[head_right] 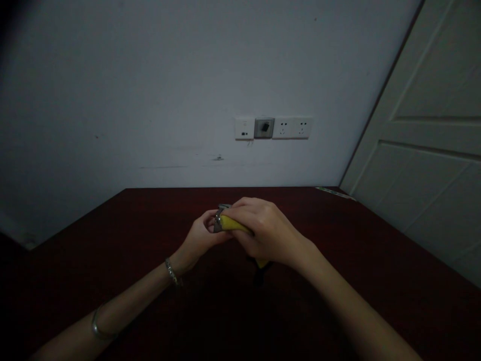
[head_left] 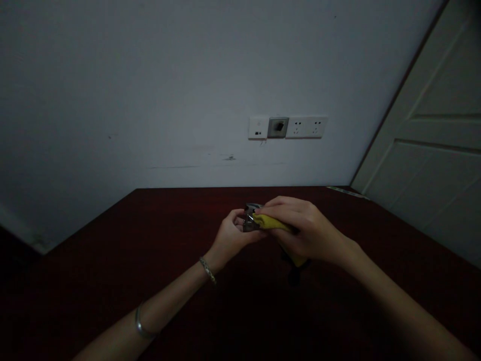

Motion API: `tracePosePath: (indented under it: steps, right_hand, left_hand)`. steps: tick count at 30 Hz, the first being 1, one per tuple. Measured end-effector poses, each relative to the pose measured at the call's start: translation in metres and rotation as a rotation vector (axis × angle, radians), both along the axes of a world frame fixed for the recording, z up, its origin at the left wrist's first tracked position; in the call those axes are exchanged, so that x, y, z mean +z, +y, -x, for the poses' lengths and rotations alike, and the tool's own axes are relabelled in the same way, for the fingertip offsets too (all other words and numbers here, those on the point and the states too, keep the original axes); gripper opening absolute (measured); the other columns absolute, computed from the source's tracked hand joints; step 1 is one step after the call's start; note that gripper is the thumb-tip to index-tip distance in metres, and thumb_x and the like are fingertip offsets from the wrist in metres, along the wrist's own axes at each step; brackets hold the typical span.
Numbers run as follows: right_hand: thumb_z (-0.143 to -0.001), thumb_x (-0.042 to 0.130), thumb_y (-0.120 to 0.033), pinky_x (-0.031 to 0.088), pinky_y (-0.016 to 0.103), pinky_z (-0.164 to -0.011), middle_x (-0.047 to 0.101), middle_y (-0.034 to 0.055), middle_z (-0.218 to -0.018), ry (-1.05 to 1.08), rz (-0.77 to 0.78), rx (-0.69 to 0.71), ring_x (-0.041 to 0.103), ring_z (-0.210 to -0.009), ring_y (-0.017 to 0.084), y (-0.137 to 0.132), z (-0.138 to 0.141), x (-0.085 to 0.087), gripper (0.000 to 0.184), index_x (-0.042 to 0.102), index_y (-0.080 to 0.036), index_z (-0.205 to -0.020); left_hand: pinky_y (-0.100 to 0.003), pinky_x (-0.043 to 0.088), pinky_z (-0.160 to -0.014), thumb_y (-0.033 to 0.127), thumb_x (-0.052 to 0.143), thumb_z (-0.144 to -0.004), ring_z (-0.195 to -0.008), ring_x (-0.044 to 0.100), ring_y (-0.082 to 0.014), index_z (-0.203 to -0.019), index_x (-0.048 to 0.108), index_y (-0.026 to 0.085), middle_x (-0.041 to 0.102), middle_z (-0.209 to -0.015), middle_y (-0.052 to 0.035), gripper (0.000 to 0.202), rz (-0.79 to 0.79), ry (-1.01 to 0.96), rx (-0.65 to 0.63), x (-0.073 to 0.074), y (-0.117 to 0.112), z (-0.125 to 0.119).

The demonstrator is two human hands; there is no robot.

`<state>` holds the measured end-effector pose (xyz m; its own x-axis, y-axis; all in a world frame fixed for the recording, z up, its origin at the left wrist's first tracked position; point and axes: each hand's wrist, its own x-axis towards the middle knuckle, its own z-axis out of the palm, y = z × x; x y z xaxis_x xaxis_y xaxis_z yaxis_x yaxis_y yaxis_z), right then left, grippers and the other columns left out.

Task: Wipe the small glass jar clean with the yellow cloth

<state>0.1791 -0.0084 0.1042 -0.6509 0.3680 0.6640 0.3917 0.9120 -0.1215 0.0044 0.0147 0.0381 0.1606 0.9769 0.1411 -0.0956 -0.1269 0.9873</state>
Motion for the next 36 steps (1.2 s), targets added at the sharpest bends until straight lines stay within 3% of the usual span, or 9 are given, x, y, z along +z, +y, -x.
tracePosePath:
  steps: [10, 16, 20, 27, 36]
  right_hand:
    - [-0.083, 0.054, -0.009, 0.05, 0.03, -0.074, 0.068, 0.0056, -0.09, -0.093, 0.173, 0.019, 0.061, -0.083, 0.016, -0.011, 0.001, 0.006, 0.019, 0.065, -0.016, -0.096]
    - [-0.085, 0.05, -0.011, 0.051, 0.033, -0.08, 0.068, 0.0097, -0.1, 0.01, 0.014, -0.099, 0.062, -0.093, 0.019, -0.005, -0.006, 0.011, 0.024, 0.062, -0.013, -0.106]
    - [-0.087, 0.048, -0.014, 0.051, 0.04, -0.079, 0.067, 0.0143, -0.101, -0.1, -0.086, -0.132, 0.061, -0.094, 0.024, 0.001, -0.004, 0.003, 0.027, 0.061, -0.01, -0.11]
    - [-0.086, 0.054, -0.014, 0.049, 0.035, -0.078, 0.067, 0.01, -0.099, -0.12, -0.028, -0.085, 0.06, -0.09, 0.02, 0.0, 0.002, -0.005, 0.024, 0.063, -0.014, -0.108]
    - [-0.086, 0.053, -0.014, 0.05, 0.032, -0.076, 0.067, 0.0079, -0.094, -0.072, 0.097, 0.007, 0.061, -0.086, 0.017, -0.003, 0.004, -0.002, 0.019, 0.065, -0.016, -0.101]
  left_hand:
    - [-0.027, 0.048, -0.066, 0.013, 0.081, -0.043, -0.075, 0.062, -0.0152, -0.097, 0.05, 0.013, 0.064, -0.085, -0.0044, 0.062, 0.051, -0.039, 0.025, -0.008, 0.006, 0.001]
    - [-0.028, 0.049, -0.066, 0.02, 0.084, -0.048, -0.073, 0.063, -0.015, -0.096, 0.05, 0.014, 0.065, -0.082, -0.0043, 0.059, 0.019, 0.005, -0.018, -0.004, -0.003, 0.0]
    - [-0.029, 0.052, -0.067, 0.015, 0.084, -0.046, -0.073, 0.065, -0.016, -0.092, 0.051, 0.016, 0.065, -0.08, -0.0019, 0.057, 0.012, 0.004, -0.026, 0.0, -0.009, -0.004]
    - [-0.027, 0.053, -0.068, 0.005, 0.08, -0.045, -0.076, 0.065, -0.0155, -0.086, 0.051, 0.017, 0.066, -0.079, -0.0004, 0.051, 0.016, -0.019, -0.004, 0.011, -0.013, -0.01]
    - [-0.027, 0.048, -0.065, 0.016, 0.083, -0.044, -0.076, 0.063, -0.0155, -0.098, 0.048, 0.017, 0.064, -0.084, -0.001, 0.064, -0.044, 0.044, 0.0, -0.009, -0.002, -0.004]
